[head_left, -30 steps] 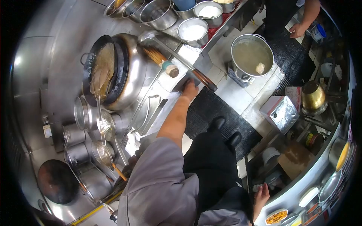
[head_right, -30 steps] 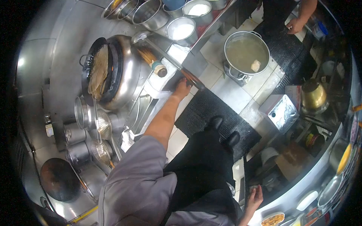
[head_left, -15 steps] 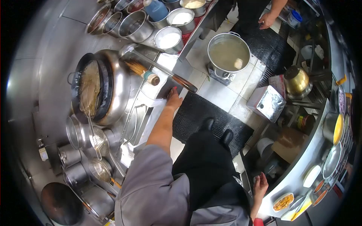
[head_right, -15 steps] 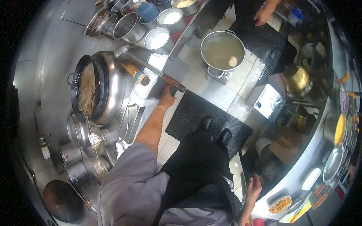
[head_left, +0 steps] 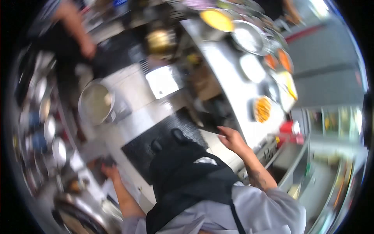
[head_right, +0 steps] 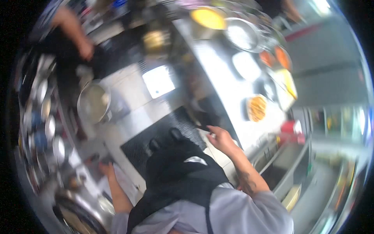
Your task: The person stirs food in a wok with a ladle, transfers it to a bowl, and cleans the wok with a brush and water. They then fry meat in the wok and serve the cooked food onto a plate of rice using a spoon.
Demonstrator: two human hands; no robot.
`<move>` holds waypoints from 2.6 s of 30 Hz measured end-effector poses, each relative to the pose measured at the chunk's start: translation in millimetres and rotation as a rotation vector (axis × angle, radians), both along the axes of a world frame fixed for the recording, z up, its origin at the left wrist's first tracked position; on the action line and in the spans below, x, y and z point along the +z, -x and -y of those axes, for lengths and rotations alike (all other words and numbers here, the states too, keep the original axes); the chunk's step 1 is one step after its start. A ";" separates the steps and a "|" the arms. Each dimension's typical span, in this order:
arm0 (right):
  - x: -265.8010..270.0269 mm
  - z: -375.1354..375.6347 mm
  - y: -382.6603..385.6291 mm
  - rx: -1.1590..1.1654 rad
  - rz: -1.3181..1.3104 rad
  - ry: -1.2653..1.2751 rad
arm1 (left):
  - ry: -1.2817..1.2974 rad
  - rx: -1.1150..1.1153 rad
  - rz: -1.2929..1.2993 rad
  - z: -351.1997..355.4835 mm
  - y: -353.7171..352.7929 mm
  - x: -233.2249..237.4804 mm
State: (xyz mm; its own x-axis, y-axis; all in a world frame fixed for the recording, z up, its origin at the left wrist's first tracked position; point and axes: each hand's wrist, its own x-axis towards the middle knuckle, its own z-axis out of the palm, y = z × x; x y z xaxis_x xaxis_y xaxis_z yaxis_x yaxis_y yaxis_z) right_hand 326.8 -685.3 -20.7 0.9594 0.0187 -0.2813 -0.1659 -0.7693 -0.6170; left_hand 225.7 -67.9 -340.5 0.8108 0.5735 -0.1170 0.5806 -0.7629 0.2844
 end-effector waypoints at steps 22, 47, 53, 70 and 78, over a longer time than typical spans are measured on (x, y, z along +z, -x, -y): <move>111.4 232.6 19.9 -0.457 0.505 0.222 | 0.838 -0.359 -0.539 271.1 -97.4 82.4; 48.7 236.8 -34.6 -0.360 0.061 0.518 | 1.273 -1.246 -0.183 388.4 -158.0 283.1; 25.5 232.4 -48.4 -0.378 0.157 0.686 | 1.358 -1.066 -0.283 369.4 -172.6 309.1; 38.0 212.9 -51.2 -0.414 -0.022 0.769 | 1.637 -0.101 -0.836 373.6 -206.8 343.4; 56.1 253.1 -28.1 -0.526 0.262 0.348 | 1.594 -0.272 -0.857 408.1 -187.6 344.3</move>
State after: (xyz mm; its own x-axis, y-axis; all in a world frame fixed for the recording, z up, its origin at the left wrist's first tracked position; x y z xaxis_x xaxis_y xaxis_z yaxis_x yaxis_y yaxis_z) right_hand 354.9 -938.4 35.4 0.8532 -0.5186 0.0559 -0.4514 -0.7878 -0.4191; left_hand 413.2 -475.9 3.7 0.2815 -0.6089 -0.7416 0.8608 -0.1812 0.4755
